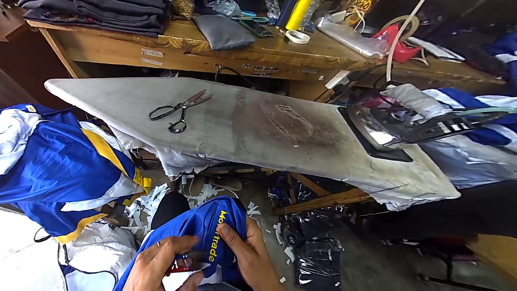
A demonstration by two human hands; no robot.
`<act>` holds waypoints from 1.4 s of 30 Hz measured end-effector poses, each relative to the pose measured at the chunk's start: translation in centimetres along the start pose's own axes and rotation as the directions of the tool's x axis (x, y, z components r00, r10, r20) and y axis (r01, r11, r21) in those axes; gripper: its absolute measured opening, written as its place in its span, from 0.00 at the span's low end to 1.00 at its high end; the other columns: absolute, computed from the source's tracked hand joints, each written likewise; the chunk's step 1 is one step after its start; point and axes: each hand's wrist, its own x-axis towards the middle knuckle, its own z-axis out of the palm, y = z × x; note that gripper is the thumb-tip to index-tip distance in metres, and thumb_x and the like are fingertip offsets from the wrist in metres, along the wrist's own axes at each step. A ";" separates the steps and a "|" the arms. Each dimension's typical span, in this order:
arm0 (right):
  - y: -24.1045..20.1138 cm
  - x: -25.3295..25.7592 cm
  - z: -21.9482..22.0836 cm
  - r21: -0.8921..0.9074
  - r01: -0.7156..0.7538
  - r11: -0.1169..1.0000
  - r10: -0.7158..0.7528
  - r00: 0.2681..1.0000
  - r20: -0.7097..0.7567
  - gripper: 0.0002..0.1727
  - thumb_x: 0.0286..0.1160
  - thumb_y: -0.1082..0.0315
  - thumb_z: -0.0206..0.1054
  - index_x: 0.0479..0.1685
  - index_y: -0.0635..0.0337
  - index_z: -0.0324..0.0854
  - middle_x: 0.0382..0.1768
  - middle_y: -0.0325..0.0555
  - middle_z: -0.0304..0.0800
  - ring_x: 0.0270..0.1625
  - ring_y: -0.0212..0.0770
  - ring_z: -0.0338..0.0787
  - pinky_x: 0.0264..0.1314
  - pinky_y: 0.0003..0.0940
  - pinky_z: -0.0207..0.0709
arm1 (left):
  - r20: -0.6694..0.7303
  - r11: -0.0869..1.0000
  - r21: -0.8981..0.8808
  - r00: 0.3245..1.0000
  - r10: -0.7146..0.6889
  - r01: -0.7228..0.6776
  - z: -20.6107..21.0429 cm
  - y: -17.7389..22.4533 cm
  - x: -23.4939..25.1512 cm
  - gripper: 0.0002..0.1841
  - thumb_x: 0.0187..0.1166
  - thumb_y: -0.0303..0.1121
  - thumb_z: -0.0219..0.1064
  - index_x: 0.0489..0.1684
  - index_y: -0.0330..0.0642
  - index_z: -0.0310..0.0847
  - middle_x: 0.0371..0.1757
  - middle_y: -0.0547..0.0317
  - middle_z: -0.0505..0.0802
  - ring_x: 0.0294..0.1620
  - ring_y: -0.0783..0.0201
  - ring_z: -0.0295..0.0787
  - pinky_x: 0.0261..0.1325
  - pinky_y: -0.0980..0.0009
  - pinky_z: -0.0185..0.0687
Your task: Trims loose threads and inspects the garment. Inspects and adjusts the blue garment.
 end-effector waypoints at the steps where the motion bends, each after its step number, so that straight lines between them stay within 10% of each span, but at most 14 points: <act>1: 0.1 0.0 0.0 -0.010 0.005 1.000 -0.005 1.000 0.000 0.09 0.81 0.75 0.64 0.56 0.63 0.83 0.47 0.36 0.95 0.51 0.28 0.93 0.61 0.28 0.88 | -0.016 1.000 0.017 1.000 0.014 -0.014 0.0 -0.1 0.0 0.17 0.78 0.39 0.74 0.59 0.37 0.86 0.44 0.54 0.94 0.44 0.71 0.90 0.49 0.75 0.87; 42: 0.0 -0.2 0.8 -0.110 0.087 0.990 -0.094 0.994 -0.061 0.09 0.80 0.75 0.65 0.55 0.62 0.81 0.46 0.34 0.94 0.51 0.25 0.93 0.59 0.25 0.88 | -0.032 0.995 -0.097 0.999 -0.016 0.013 0.7 -0.3 0.1 0.13 0.76 0.33 0.77 0.52 0.37 0.90 0.38 0.56 0.95 0.35 0.75 0.88 0.40 0.80 0.85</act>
